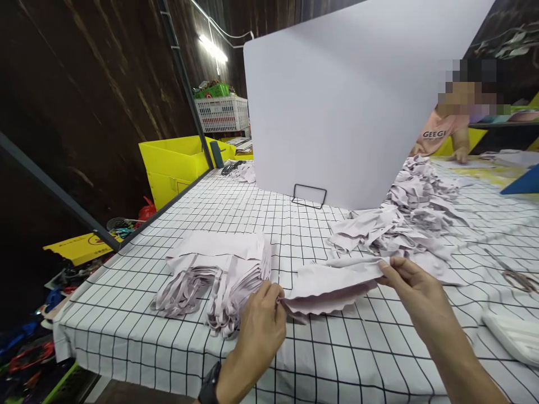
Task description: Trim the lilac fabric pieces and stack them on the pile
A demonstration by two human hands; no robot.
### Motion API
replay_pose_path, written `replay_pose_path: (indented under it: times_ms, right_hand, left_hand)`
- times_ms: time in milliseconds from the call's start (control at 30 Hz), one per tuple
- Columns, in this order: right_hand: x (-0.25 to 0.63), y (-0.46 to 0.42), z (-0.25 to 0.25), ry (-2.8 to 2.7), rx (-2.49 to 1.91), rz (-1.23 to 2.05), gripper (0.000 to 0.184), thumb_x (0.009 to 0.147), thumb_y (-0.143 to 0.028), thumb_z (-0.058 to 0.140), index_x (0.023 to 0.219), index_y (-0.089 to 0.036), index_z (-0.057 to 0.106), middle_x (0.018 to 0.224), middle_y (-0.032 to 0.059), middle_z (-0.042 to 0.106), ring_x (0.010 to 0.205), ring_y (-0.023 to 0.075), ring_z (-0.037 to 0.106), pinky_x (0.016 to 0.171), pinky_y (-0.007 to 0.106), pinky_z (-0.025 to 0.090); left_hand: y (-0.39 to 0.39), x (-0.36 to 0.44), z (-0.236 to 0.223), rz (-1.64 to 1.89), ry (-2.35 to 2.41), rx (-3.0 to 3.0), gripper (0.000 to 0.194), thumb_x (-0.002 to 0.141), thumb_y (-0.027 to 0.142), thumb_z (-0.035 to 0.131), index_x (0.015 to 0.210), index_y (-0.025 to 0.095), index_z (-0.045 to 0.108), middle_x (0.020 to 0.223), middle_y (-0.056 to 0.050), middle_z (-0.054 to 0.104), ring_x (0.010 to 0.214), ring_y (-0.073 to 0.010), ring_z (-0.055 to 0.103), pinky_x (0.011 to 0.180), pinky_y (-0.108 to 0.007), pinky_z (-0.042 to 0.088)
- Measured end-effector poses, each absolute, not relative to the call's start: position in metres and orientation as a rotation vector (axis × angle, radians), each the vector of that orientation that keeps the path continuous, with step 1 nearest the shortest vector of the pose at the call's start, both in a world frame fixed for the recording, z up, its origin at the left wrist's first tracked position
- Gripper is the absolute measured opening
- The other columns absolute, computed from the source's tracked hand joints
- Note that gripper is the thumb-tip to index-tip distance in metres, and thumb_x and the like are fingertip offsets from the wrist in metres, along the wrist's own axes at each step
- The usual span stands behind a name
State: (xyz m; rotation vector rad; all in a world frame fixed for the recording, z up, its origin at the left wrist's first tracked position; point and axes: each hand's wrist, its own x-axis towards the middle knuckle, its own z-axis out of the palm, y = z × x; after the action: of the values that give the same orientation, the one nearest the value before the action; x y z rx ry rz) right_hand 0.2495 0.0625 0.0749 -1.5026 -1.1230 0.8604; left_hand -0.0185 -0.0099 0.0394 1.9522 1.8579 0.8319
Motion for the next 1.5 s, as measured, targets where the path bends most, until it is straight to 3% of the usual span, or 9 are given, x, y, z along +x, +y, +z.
replay_pose_path:
  times_ms: [267, 467, 767, 900, 967, 1067, 1133, 1267, 1500]
  right_hand:
    - [0.264, 0.062, 0.066, -1.330, -1.575, 0.782, 0.037, 0.078, -0.062, 0.067, 0.086, -0.025, 0.067, 0.084, 0.0030, 0.073, 0.089, 0.0267, 0.069, 0.082, 0.038, 0.053]
    - [0.272, 0.064, 0.059, -1.466, -1.655, 0.629, 0.043, 0.080, -0.067, 0.061, 0.080, -0.025, 0.070, 0.076, 0.0044, 0.073, 0.079, 0.0282, 0.069, 0.067, 0.037, 0.052]
    - [0.303, 0.028, 0.121, -1.545, -1.518, 0.858, 0.046, 0.062, -0.069, 0.080, 0.085, -0.029, 0.084, 0.093, 0.0101, 0.081, 0.093, 0.0390, 0.073, 0.077, 0.045, 0.061]
    - [0.307, 0.042, 0.103, -1.689, -1.520, 0.932, 0.042, 0.077, -0.063, 0.072, 0.093, -0.025, 0.082, 0.097, 0.0093, 0.081, 0.092, 0.0329, 0.073, 0.076, 0.039, 0.061]
    - [0.309, 0.055, 0.076, -1.771, -1.569, 0.908, 0.043, 0.081, -0.061, 0.066, 0.092, -0.023, 0.080, 0.096, 0.0101, 0.081, 0.088, 0.0314, 0.073, 0.074, 0.039, 0.060]
    - [0.312, 0.065, 0.038, -1.737, -1.710, 0.626, 0.041, 0.078, -0.058, 0.060, 0.093, -0.024, 0.078, 0.095, 0.0097, 0.079, 0.076, 0.0286, 0.072, 0.068, 0.042, 0.059]
    - [0.312, 0.063, 0.025, -1.727, -1.747, 0.520, 0.038, 0.079, -0.056, 0.057, 0.091, -0.026, 0.077, 0.094, 0.0088, 0.077, 0.073, 0.0272, 0.071, 0.066, 0.041, 0.059]
    - [0.305, 0.058, 0.028, -1.863, -1.665, 0.547, 0.036, 0.087, -0.055, 0.052, 0.089, -0.027, 0.075, 0.099, 0.0085, 0.075, 0.079, 0.0263, 0.070, 0.067, 0.039, 0.057]
    - [0.283, 0.080, 0.026, -2.073, -1.641, 0.661, 0.028, 0.086, -0.050, 0.056, 0.087, -0.026, 0.069, 0.095, 0.0078, 0.073, 0.099, 0.0315, 0.065, 0.090, 0.049, 0.049]
  left_hand:
    - [0.003, -0.031, 0.066, 1.080, 1.676, 1.729, 0.017, 0.086, 0.015, 0.044, 0.084, 0.023, 0.059, 0.077, -0.001, 0.067, 0.074, -0.0201, 0.063, 0.065, -0.029, 0.045]
    - [0.004, -0.031, 0.069, 1.114, 1.685, 1.670, 0.019, 0.088, 0.023, 0.047, 0.089, 0.023, 0.066, 0.079, -0.002, 0.069, 0.068, -0.0195, 0.060, 0.056, -0.027, 0.041]
    - [0.005, -0.052, 0.115, 1.212, 1.394, 1.373, 0.017, 0.089, 0.036, 0.058, 0.096, 0.021, 0.063, 0.089, -0.004, 0.068, 0.071, -0.0162, 0.062, 0.059, -0.023, 0.046]
    - [0.027, -0.044, 0.099, 1.069, 1.472, 1.494, 0.022, 0.096, 0.032, 0.049, 0.112, 0.022, 0.060, 0.082, -0.001, 0.063, 0.065, -0.0159, 0.058, 0.056, -0.024, 0.043]
    - [0.041, -0.036, 0.077, 0.904, 1.609, 1.652, 0.029, 0.095, 0.020, 0.044, 0.119, 0.020, 0.059, 0.082, -0.002, 0.062, 0.071, -0.0190, 0.060, 0.064, -0.029, 0.047]
    - [0.054, -0.027, 0.044, 0.705, 1.758, 1.890, 0.049, 0.088, 0.003, 0.040, 0.133, 0.015, 0.054, 0.109, -0.011, 0.065, 0.101, -0.0249, 0.063, 0.089, -0.039, 0.050]
    - [0.056, -0.025, 0.032, 0.665, 1.767, 2.000, 0.051, 0.089, 0.003, 0.040, 0.137, 0.015, 0.052, 0.123, -0.013, 0.061, 0.115, -0.0270, 0.058, 0.099, -0.043, 0.047]
    - [0.058, -0.017, 0.032, 0.608, 1.650, 2.151, 0.037, 0.093, 0.010, 0.046, 0.127, 0.016, 0.058, 0.122, -0.012, 0.062, 0.119, -0.0285, 0.054, 0.104, -0.045, 0.045]
    - [0.077, 0.012, 0.036, 0.420, 1.468, 2.234, 0.032, 0.093, 0.010, 0.049, 0.122, 0.017, 0.061, 0.120, -0.011, 0.062, 0.115, -0.0279, 0.054, 0.101, -0.045, 0.046]
